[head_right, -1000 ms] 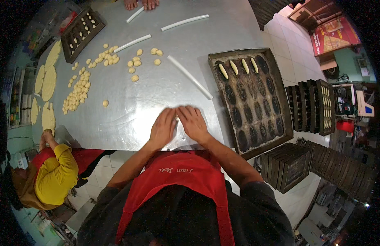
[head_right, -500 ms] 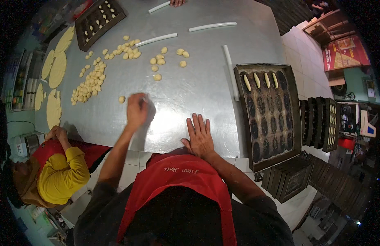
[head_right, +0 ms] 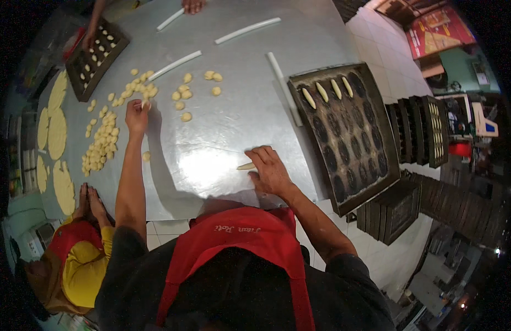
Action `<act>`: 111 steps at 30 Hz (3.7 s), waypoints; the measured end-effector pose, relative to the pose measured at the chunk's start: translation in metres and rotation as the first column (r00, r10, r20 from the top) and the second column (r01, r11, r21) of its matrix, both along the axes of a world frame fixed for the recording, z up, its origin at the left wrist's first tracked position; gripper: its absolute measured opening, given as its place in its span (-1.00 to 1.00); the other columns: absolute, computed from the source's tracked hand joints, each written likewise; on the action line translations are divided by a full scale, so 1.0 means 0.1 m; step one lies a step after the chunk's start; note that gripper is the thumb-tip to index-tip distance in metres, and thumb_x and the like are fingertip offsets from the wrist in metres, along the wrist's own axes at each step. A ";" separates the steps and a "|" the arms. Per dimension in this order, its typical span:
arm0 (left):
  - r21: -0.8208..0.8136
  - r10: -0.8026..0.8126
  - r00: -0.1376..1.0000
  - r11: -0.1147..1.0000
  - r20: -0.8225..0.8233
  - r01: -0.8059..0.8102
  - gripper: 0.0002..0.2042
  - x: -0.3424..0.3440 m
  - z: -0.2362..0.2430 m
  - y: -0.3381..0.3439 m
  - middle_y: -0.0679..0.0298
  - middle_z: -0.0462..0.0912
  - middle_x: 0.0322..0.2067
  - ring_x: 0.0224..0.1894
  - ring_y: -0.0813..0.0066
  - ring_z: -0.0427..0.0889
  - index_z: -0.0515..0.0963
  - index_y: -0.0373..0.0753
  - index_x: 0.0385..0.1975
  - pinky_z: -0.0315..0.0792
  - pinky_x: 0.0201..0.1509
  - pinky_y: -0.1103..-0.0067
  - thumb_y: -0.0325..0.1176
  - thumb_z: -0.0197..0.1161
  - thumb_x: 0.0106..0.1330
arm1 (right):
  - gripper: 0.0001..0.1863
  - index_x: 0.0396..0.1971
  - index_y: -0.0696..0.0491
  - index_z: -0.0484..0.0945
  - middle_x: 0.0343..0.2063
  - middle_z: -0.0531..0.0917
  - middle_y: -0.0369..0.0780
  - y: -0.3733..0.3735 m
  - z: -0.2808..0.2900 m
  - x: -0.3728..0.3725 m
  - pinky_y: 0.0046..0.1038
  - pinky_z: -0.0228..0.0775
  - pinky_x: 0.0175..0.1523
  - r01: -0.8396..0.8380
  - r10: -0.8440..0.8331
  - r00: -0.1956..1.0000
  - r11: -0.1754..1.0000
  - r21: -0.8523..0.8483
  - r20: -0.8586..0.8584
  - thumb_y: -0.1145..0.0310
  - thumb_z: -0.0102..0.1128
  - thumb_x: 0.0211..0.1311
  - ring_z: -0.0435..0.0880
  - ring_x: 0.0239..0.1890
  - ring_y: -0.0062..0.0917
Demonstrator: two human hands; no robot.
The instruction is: Preparing and rolling bread dough into shapes on a metal table and placing them on trays.
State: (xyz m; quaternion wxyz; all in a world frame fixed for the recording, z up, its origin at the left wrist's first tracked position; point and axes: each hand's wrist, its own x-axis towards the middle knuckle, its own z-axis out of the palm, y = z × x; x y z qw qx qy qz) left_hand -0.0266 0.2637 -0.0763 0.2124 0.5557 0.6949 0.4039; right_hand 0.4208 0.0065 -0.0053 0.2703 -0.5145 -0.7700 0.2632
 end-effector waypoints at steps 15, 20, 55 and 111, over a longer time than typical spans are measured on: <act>-0.248 -0.004 0.849 0.956 0.528 0.158 -0.78 1.46 0.67 -2.86 0.31 0.77 -0.11 -0.10 0.56 0.70 0.63 -0.31 0.16 0.57 0.07 0.56 -0.50 0.30 0.59 | -0.74 -0.03 0.15 0.69 -0.06 0.78 -0.11 1.87 0.09 3.69 -0.22 0.68 -0.08 0.779 -0.740 0.619 0.538 0.321 -0.263 0.44 0.49 0.34 0.78 -0.20 -0.27; -0.306 0.056 0.914 0.949 0.401 0.077 -0.80 1.70 0.51 -3.08 0.27 0.78 -0.08 -0.06 0.52 0.72 0.68 -0.31 0.08 0.62 0.06 0.52 -0.52 0.35 0.53 | -0.74 -0.04 0.15 0.68 -0.01 0.74 0.08 1.75 0.17 2.71 0.02 0.61 0.10 0.568 -0.694 0.673 0.706 0.424 0.254 0.42 0.34 0.31 0.73 -0.03 0.10; -0.075 -0.506 0.778 0.852 -0.374 0.518 -0.40 2.73 0.61 -2.60 -0.14 0.45 0.41 0.50 -0.19 0.38 0.40 -0.36 0.51 0.26 0.61 0.07 -0.33 0.27 0.50 | -0.58 0.14 0.11 0.67 0.11 0.70 -0.11 0.16 -0.25 0.14 -0.11 0.40 0.29 0.072 -0.115 0.962 0.982 0.175 0.247 0.46 0.29 0.27 0.59 0.21 -0.12; -0.337 -0.286 0.930 0.874 0.229 0.351 -0.57 3.14 0.88 -2.32 0.05 0.79 -0.06 -0.10 0.28 0.82 0.64 -0.24 0.24 0.67 0.01 0.45 -0.51 0.51 0.37 | -0.56 0.22 0.29 0.53 0.08 0.67 0.11 1.19 -0.33 0.80 -0.05 0.48 0.35 0.382 -0.480 0.865 0.817 0.432 0.145 0.40 0.29 0.45 0.63 0.20 0.07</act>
